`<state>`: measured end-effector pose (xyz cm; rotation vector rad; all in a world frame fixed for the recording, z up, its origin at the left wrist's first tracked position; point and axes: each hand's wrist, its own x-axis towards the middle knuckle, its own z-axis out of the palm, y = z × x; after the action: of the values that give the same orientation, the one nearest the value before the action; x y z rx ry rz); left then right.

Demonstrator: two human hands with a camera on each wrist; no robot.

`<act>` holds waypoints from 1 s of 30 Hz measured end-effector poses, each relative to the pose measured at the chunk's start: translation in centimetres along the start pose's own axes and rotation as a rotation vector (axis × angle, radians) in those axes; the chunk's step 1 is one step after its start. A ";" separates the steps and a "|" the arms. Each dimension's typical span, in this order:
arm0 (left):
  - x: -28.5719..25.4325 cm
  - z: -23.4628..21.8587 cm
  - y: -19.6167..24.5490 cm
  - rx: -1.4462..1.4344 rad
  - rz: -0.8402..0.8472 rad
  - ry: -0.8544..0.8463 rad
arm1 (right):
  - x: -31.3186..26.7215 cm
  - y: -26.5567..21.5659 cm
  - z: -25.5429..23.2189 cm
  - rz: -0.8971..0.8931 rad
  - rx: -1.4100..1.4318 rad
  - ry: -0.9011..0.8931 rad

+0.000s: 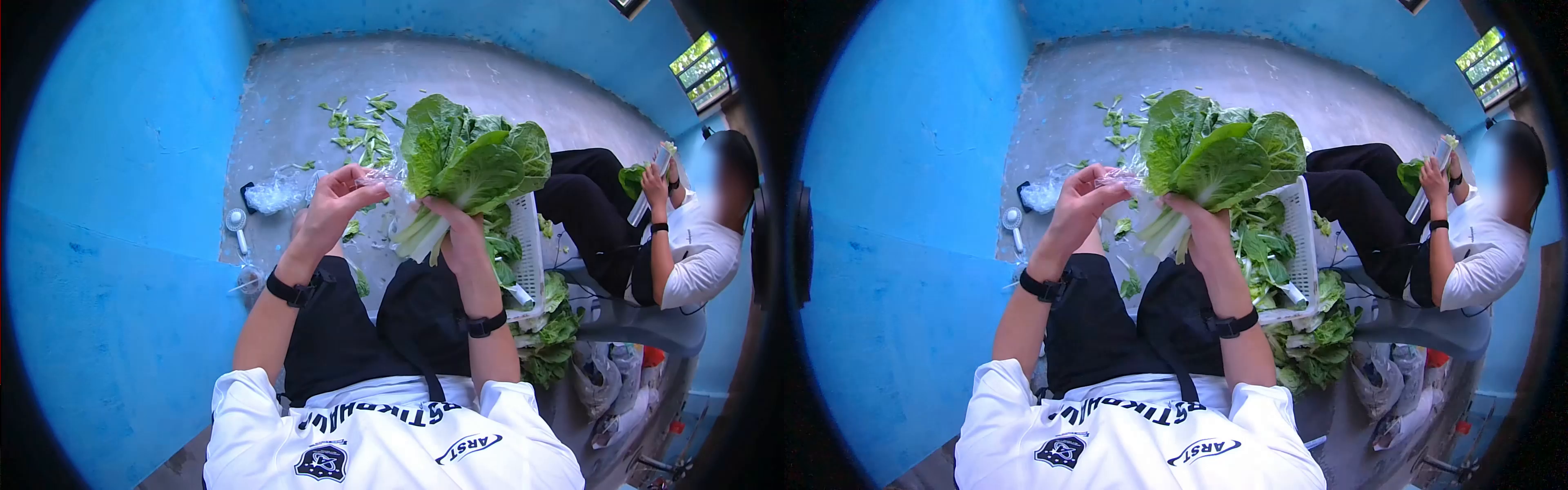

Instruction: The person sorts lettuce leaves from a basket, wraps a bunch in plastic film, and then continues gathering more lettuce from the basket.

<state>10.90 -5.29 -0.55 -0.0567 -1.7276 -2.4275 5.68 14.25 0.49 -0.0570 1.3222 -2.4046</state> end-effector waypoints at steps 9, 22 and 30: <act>-0.5 -0.9 0.2 -0.616 -0.105 0.099 | 0.9 0.1 -0.3 -0.007 -0.055 0.035; -0.6 -2.0 -1.4 -0.002 -0.104 0.126 | 1.6 0.2 0.0 -0.081 -0.068 0.099; 0.0 -0.6 -1.6 0.008 -0.174 -0.057 | 1.4 0.1 0.1 0.047 0.024 0.037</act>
<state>10.66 -5.37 -2.20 0.0269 -1.8377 -2.5647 4.48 13.64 0.24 0.0259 1.2955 -2.3924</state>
